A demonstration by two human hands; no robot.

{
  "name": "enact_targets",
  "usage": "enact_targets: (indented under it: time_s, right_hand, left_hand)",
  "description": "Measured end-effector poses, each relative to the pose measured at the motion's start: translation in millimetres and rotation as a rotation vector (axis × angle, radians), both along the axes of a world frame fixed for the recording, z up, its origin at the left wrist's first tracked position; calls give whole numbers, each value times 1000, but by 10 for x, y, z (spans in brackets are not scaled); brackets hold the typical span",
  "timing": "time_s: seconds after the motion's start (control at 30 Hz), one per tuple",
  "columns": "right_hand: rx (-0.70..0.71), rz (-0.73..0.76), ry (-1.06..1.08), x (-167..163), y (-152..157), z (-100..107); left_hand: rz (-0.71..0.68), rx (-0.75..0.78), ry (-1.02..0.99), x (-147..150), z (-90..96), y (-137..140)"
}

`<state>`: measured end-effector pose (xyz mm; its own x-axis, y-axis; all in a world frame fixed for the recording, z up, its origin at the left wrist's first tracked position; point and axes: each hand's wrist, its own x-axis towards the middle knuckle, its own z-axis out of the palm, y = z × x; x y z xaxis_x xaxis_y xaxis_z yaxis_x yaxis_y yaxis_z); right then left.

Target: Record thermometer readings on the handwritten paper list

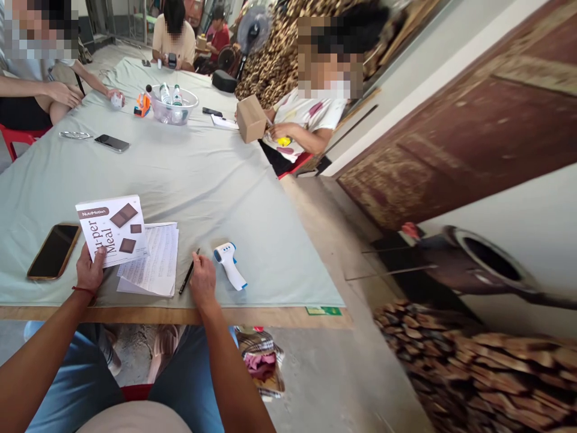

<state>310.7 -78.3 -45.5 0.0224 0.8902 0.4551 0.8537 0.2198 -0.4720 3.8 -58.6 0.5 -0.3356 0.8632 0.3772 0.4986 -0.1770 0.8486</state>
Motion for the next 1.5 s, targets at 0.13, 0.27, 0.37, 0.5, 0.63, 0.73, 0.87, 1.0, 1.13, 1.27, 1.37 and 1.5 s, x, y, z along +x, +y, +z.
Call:
enact_targets:
  time_s: [0.13, 0.27, 0.37, 0.5, 0.63, 0.73, 0.87, 1.0, 1.13, 1.27, 1.37, 1.5]
  right_hand:
    - [39, -144, -60, 160, 13, 56]
    - [-182, -499, -116, 449, -39, 156]
    - [-397, -515, -92, 662, -38, 210]
    - [-505, -396, 204, 639, -15, 347]
    - [-389, -82, 742, 41, -102, 634]
    - [-475, 162, 1008, -559, -230, 858]
    - [-602, 329, 1072, -1090, -331, 960]
    - [-625, 313, 1037, -1278, -308, 872]
    - [-623, 279, 1028, -1348, -257, 787]
    - [-638, 283, 987, -1353, -231, 772]
    - [-650, 280, 938, -1340, -224, 783]
    - [-651, 251, 920, -1345, -222, 803]
  left_hand:
    - [-6, 0, -8, 7, 20, -16]
    - [-5, -4, -2, 16, 50, -31]
    - [0, -9, -2, 18, 66, -33]
    - [7, -7, 3, 22, 78, -40]
    - [6, -23, 4, 21, 70, -47]
    - [11, -37, -4, 11, 48, -44]
    - [18, -30, -1, 0, 24, -42]
    - [12, -37, 0, 5, 21, -51]
    - [14, -27, -32, 13, 12, -53]
    - [14, -30, -42, 15, 1, -48]
    - [13, -24, -27, 14, 2, -47]
    - [4, -20, -27, 19, 12, -54]
